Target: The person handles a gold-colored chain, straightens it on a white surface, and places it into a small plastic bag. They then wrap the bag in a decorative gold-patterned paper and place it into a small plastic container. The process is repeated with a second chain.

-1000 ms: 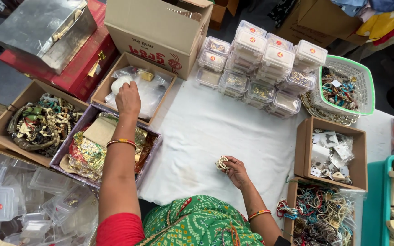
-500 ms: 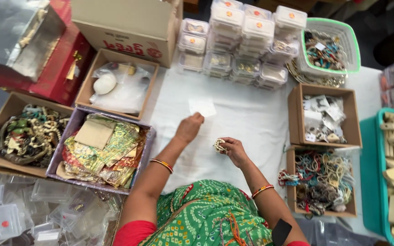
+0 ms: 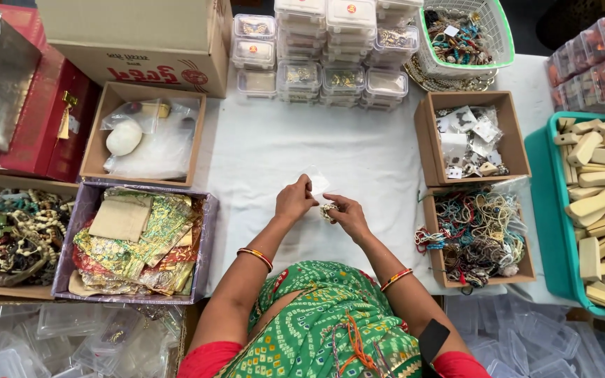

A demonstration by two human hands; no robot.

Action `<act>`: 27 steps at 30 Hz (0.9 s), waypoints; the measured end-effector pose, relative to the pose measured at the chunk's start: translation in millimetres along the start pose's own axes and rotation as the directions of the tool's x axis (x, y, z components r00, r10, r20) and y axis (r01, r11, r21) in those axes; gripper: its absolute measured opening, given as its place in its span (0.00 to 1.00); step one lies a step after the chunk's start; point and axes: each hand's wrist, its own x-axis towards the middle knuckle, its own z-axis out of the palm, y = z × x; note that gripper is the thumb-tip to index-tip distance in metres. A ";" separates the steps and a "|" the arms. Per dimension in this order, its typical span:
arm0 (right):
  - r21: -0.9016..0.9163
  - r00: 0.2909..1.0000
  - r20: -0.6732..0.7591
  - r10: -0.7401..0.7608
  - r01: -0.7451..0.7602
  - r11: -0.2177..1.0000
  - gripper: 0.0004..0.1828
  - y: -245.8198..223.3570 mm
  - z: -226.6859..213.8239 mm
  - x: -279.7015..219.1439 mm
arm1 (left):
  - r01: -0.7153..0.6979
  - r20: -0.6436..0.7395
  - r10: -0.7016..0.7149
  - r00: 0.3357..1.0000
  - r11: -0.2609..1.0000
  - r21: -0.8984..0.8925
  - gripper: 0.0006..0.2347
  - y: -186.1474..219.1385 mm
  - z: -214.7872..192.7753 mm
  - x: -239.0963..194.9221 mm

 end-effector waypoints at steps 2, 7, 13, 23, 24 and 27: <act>-0.037 1.000 -0.003 0.029 -0.029 0.999 0.24 -7.6 2.4 -1.0 | 0.012 0.001 -0.012 1.000 0.996 -0.090 0.14 -1.5 -0.2 0.1; -0.172 0.996 0.014 0.085 -0.082 0.982 0.24 -15.0 11.0 -4.5 | 0.171 0.043 -0.166 0.985 0.945 -0.278 0.06 -3.5 3.3 -2.3; -0.431 0.999 0.049 0.023 0.000 0.902 0.22 -14.1 17.0 -11.9 | 0.108 -0.166 -0.147 0.975 0.969 -0.224 0.07 -18.5 16.0 6.0; -0.500 0.993 -0.024 -0.111 0.084 0.862 0.29 -28.7 16.7 -10.8 | -0.004 -0.136 -0.035 0.990 0.961 -0.275 0.12 -9.8 21.6 -6.6; -0.528 0.995 -0.012 -0.097 0.076 0.846 0.28 -26.3 17.7 -10.4 | -0.026 -0.163 -0.025 0.986 0.953 -0.303 0.11 -10.2 22.9 -6.5; -0.565 0.996 0.030 -0.085 0.087 0.820 0.27 -28.8 24.7 -18.6 | 0.171 -0.088 -0.215 0.973 0.919 -0.355 0.10 -5.8 17.3 -9.4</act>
